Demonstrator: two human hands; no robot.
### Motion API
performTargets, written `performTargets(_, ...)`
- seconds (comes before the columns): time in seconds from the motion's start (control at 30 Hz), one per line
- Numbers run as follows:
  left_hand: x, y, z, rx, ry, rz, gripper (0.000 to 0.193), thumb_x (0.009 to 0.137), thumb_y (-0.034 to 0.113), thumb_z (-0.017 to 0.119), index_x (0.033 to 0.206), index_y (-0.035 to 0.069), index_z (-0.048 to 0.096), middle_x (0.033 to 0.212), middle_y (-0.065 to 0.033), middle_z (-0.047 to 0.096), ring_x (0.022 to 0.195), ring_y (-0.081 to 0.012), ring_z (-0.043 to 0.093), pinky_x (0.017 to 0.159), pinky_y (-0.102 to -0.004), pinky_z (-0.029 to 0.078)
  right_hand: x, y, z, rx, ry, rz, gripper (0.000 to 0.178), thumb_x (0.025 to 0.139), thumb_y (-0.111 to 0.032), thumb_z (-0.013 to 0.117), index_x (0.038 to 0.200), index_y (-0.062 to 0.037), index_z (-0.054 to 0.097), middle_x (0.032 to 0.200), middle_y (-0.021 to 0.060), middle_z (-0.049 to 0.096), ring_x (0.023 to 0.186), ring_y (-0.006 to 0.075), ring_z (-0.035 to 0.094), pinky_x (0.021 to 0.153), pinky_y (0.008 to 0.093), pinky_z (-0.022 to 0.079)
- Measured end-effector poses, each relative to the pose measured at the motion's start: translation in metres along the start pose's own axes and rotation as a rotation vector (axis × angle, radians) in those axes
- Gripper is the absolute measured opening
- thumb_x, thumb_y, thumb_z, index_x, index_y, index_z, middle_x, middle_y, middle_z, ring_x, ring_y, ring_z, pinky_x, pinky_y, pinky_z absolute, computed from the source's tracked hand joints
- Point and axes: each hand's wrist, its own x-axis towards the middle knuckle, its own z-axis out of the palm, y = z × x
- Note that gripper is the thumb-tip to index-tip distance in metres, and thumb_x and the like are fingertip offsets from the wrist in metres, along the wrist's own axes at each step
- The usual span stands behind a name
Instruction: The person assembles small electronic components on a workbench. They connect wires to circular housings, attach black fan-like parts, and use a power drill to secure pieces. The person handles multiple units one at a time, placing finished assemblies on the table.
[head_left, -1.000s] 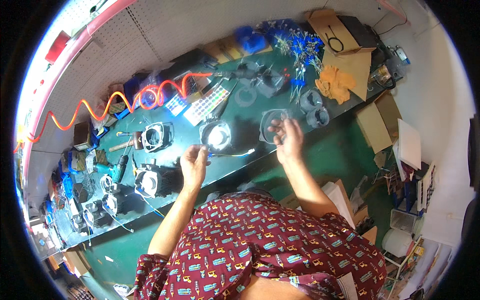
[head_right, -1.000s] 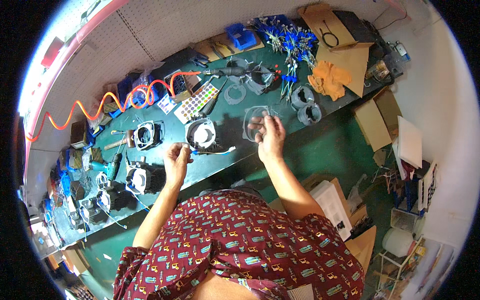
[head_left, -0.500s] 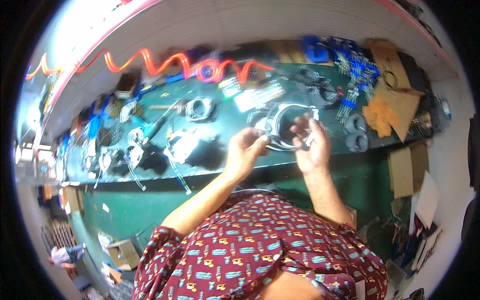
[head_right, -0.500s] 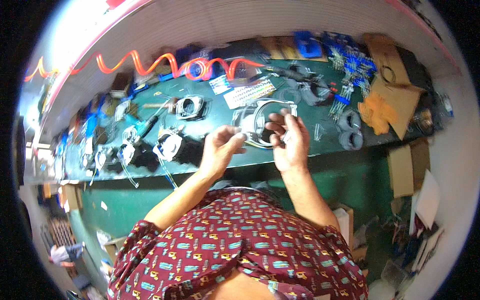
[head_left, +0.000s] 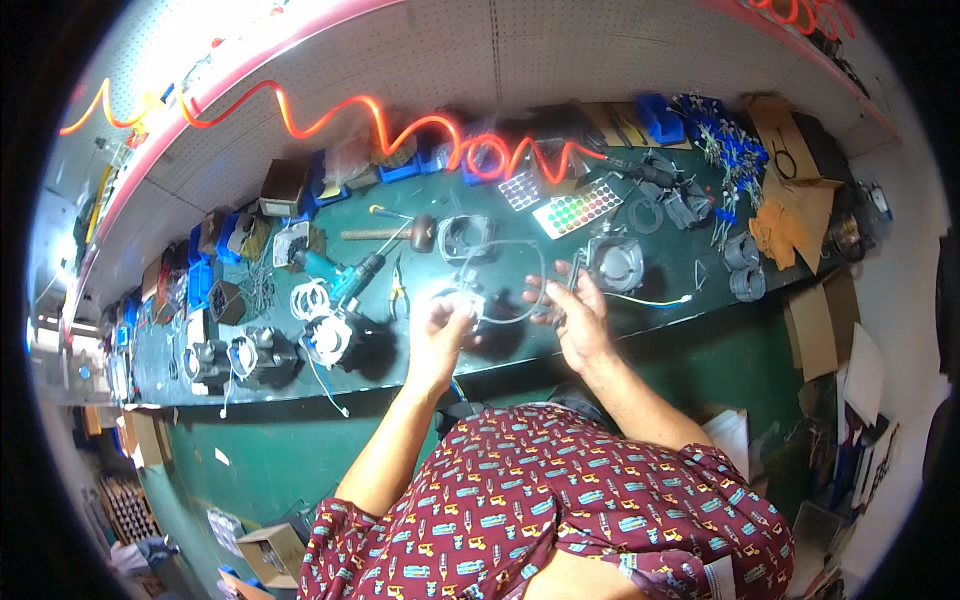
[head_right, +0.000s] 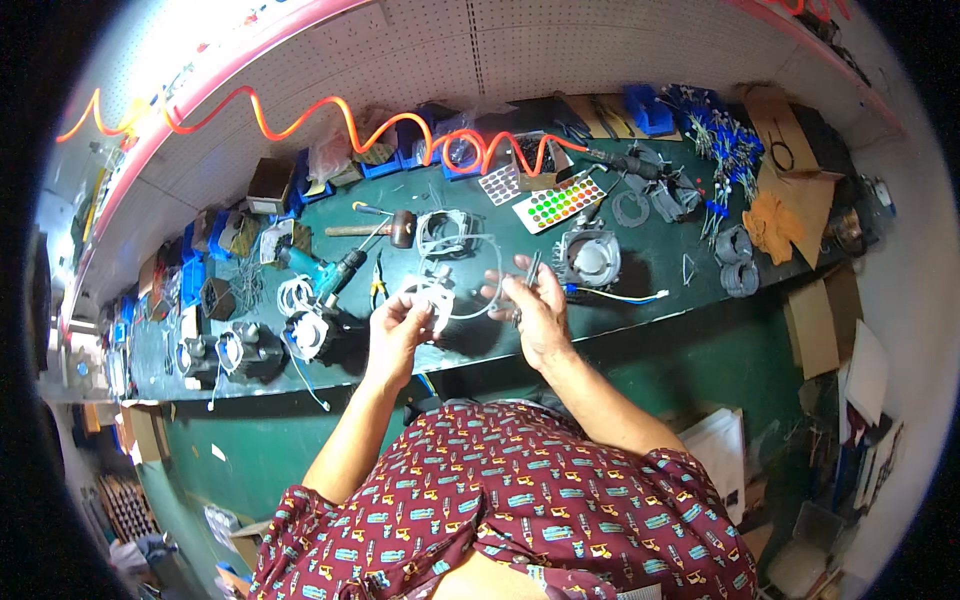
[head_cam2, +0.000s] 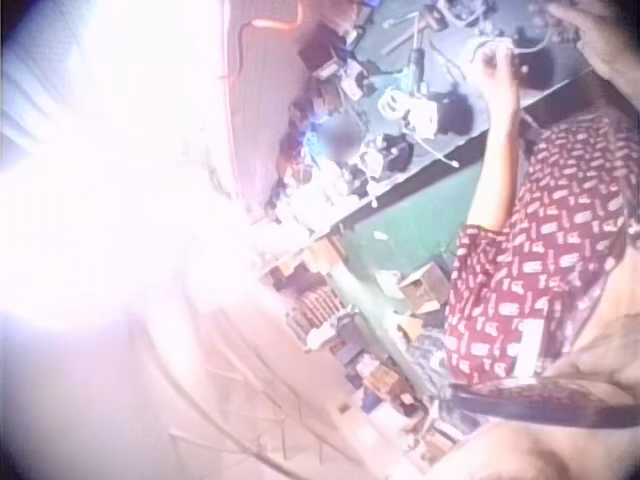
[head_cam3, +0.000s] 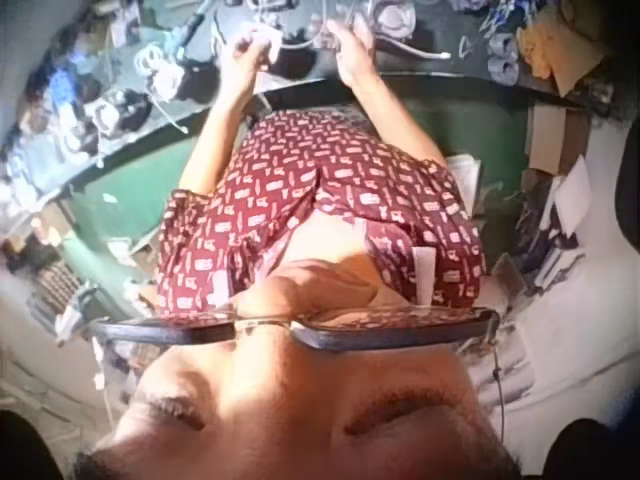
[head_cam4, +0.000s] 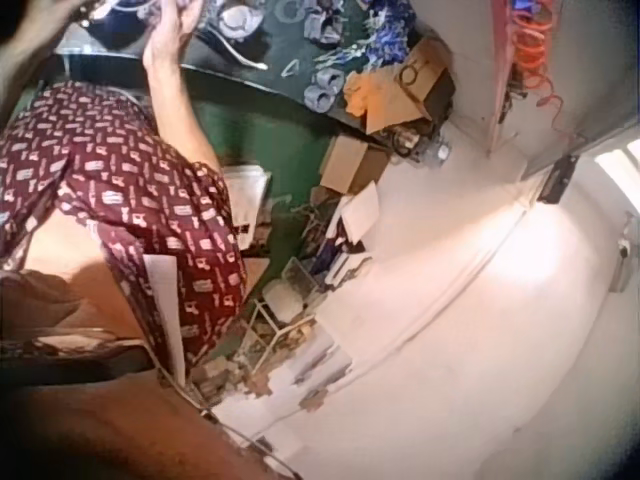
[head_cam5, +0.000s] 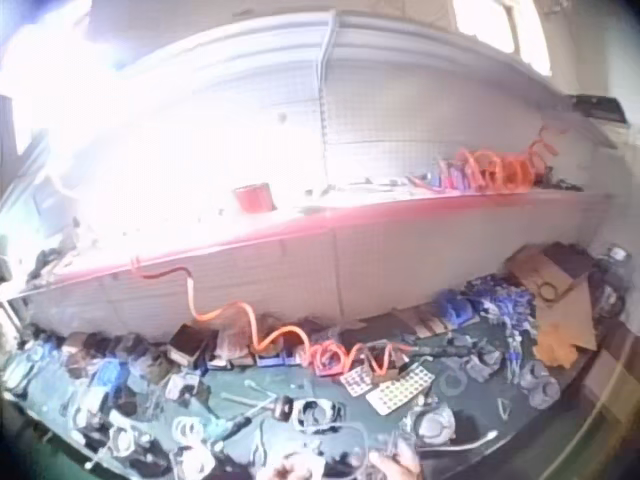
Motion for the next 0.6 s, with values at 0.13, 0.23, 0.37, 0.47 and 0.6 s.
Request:
performTargets(0.13, 0.011, 0.000, -0.063, 0.053, -0.005, -0.010, 0.014, 0.099, 0.017, 0.066, 0.097, 0.004, 0.063, 0.081, -0.0016, 0.065, 0.068, -0.0094, 0.061, 0.062, -0.0265, 0.055, -0.007, 0.051, 0.025, -0.032, 0.106, -0.032, 0.045, 0.097, -0.007, 0.059, 0.137, -0.0103, 0.038, 0.121, 0.0185, 0.066, 0.099, 0.0231, 0.070, 0.066, 0.0292, 0.058)
performTargets(0.23, 0.027, -0.008, -0.104, 0.105, -0.026, -0.027, 0.014, 0.098, 0.017, 0.066, 0.095, 0.004, 0.063, 0.078, -0.0008, 0.062, 0.064, -0.0092, 0.058, 0.060, -0.0270, 0.053, -0.015, 0.081, 0.034, -0.137, 0.212, -0.066, 0.061, 0.092, -0.002, 0.065, 0.143, -0.0077, 0.033, 0.120, 0.0174, 0.066, 0.099, 0.0218, 0.070, 0.065, 0.0268, 0.057)
performTargets(0.37, 0.051, -0.020, -0.143, 0.187, -0.085, -0.080, 0.014, 0.098, 0.018, 0.067, 0.092, 0.007, 0.062, 0.076, 0.0013, 0.059, 0.065, -0.0084, 0.055, 0.061, -0.0266, 0.052, -0.023, 0.134, 0.029, -0.419, 0.320, -0.175, 0.079, 0.079, -0.002, 0.076, 0.146, -0.0018, 0.033, 0.110, 0.0124, 0.066, 0.090, 0.0155, 0.067, 0.074, 0.0287, 0.056)
performTargets(0.47, 0.061, -0.027, -0.154, 0.235, -0.145, -0.124, 0.016, 0.099, 0.019, 0.065, 0.090, 0.007, 0.061, 0.076, 0.0019, 0.059, 0.065, -0.0079, 0.055, 0.063, -0.0262, 0.052, -0.027, 0.162, 0.030, -0.555, 0.293, -0.226, 0.086, 0.076, 0.000, 0.078, 0.148, 0.0007, 0.031, 0.105, 0.0099, 0.062, 0.091, 0.0169, 0.065, 0.083, 0.0323, 0.055)
performTargets(0.6, 0.067, -0.038, -0.155, 0.325, -0.279, -0.134, 0.018, 0.099, 0.020, 0.065, 0.089, 0.006, 0.060, 0.075, 0.0011, 0.057, 0.065, -0.0086, 0.054, 0.060, -0.0274, 0.054, -0.030, 0.180, 0.039, -0.635, 0.291, -0.251, 0.091, 0.074, 0.002, 0.078, 0.150, -0.0029, 0.029, 0.101, 0.0079, 0.061, 0.089, 0.0162, 0.063, 0.079, 0.0316, 0.056)
